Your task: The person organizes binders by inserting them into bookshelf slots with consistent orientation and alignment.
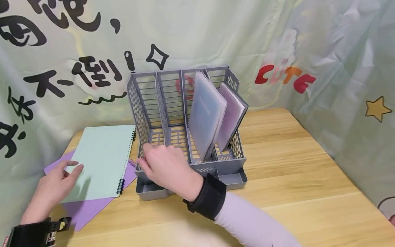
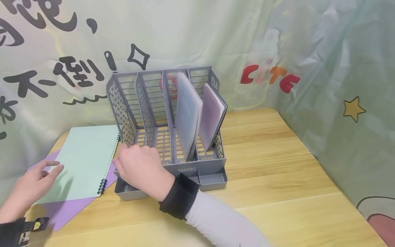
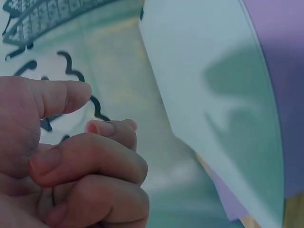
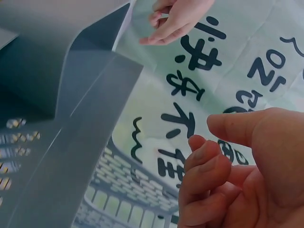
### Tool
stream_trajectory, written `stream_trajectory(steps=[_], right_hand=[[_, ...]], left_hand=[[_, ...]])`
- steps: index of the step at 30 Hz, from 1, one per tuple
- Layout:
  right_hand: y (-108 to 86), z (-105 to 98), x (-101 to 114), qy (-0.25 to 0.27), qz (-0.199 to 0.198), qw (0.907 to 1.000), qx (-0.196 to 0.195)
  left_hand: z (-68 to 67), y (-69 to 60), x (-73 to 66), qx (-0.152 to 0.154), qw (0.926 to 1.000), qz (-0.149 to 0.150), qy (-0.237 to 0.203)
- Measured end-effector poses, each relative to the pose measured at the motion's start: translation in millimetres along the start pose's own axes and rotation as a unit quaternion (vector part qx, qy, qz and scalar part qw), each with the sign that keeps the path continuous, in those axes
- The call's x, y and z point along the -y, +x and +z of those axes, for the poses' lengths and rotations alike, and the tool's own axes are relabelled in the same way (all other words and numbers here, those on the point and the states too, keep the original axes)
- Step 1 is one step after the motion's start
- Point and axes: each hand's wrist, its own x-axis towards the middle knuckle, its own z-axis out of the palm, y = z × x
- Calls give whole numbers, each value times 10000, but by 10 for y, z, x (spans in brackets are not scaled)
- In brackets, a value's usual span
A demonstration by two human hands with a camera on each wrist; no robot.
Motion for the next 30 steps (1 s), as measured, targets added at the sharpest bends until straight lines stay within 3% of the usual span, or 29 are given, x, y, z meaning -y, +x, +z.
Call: stream_trajectory(steps=[5, 10, 17, 23, 30], right_hand=[[83, 98, 139, -339, -219, 9991, -129], [150, 176, 254, -539, -349, 9979, -24], [225, 268, 409, -732, -429, 9960, 289], [283, 358, 552, -914, -309, 9943, 465], [353, 468, 722, -1054, -132, 9897, 959]], left_hand=[[-44, -7, 195, 117, 9990, -424, 2], [-33, -10, 303, 145, 9965, -822, -30], [-32, -21, 413, 290, 9958, -873, 6], [-35, -29, 461, 446, 9941, -974, 144], [-16, -33, 532, 562, 9914, -1156, 242]])
